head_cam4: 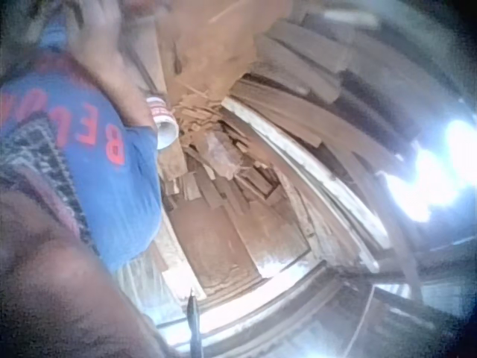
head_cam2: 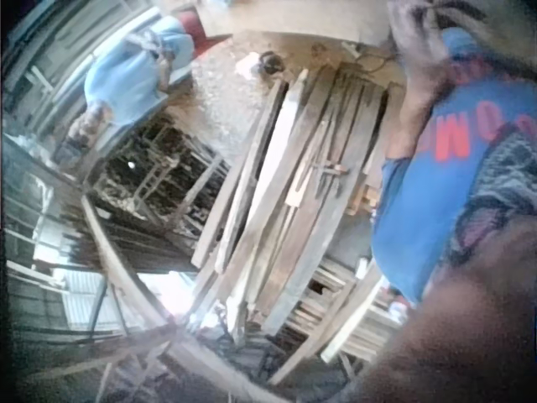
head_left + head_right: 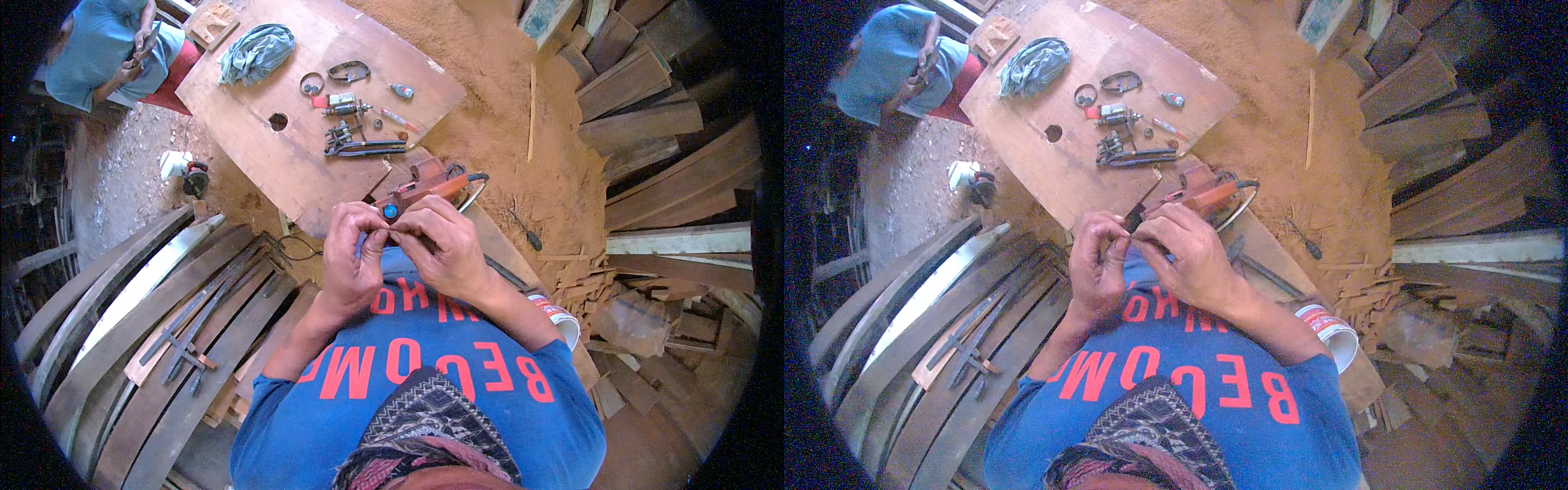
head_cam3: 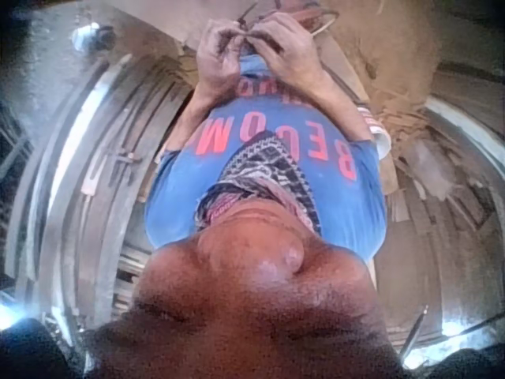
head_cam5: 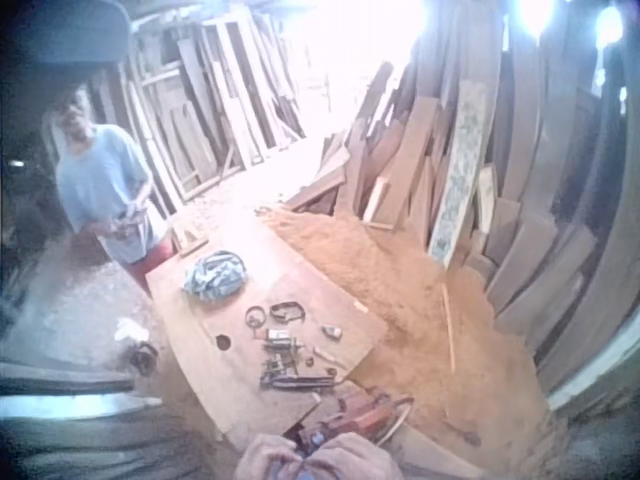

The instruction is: The person uses a screwdriver to tighten screws on a handheld power tool, likely a circular saw, while standing at a workbench. They manipulate the tool's casing and internal components, then place the tool down and walk away.

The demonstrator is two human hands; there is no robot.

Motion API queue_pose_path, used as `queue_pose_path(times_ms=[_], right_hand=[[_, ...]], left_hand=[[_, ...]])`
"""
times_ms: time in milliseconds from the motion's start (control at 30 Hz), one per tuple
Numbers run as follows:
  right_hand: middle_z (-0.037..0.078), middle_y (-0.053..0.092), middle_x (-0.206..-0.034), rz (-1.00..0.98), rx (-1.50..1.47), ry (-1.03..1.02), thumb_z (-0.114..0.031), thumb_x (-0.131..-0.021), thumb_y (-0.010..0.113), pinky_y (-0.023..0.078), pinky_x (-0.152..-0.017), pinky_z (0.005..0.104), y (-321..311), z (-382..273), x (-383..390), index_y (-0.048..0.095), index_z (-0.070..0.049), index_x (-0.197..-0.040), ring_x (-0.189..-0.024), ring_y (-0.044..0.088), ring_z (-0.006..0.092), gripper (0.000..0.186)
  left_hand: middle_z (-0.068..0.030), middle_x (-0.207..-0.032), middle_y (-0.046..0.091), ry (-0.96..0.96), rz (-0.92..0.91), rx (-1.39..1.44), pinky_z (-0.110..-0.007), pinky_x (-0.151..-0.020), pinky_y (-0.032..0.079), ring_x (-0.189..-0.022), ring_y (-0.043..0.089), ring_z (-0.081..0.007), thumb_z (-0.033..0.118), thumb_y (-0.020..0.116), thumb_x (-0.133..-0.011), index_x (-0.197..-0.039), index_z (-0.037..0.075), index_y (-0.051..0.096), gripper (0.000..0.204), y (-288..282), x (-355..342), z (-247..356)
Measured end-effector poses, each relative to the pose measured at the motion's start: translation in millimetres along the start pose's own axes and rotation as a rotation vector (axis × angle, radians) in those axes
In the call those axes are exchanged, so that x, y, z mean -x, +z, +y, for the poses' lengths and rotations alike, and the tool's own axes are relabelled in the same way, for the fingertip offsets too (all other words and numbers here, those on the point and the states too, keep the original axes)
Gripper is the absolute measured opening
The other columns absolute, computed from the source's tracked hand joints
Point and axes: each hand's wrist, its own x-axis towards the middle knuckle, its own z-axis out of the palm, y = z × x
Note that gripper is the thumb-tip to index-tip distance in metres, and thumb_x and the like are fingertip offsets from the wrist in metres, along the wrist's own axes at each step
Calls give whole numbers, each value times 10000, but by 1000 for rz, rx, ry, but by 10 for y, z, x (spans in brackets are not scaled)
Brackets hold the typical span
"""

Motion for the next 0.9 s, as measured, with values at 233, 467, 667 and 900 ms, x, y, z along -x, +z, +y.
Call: queue_pose_path(times_ms=[233, 467, 667, 900], right_hand=[[111, 684, -895, -140, -270, 469, -114, -926, 775, 528, -756, 366, -85, 37, -157, 712, 15, -982, -852, 673, 233, 154], [-37, 656, -833, -242, -773, 962, -170, -975, 774, 449, -671, 258, 37, 398, -367, 741, -52, -1001, -756, 567, 59, 125], [111, 719, -929, -162, -131, 381, -78, -914, 783, 539, -743, 402, 99, 464, -840, 727, 1, -1026, -847, 679, 249, 147], [145, 673, -930, -176, 103, 163, -8, -896, 743, 540, -790, 442, 88, 619, -1127, 698, 2, -1006, -892, 676, 320, 120]], left_hand=[[-145, -983, 595, 145, 32, -106, -449, -874, 506, -992, 618, -362, 32, 748, -925, -994, 33, 619, 146, 58, -169, -171], [-137, -964, 592, 151, 40, -144, -463, -870, 515, -960, 618, -358, 68, 744, -938, -986, 46, 610, 144, 29, -364, -445], [-151, -983, 606, -109, -1, -17, -449, -878, 491, -961, 597, -354, 110, 705, -989, -997, 34, 614, 119, -15, -637, -668], [-146, -995, 594, -218, -22, 103, -398, -863, 483, -934, 581, -310, 115, 637, -1046, -1015, 17, 614, 106, -13, -901, -818]])
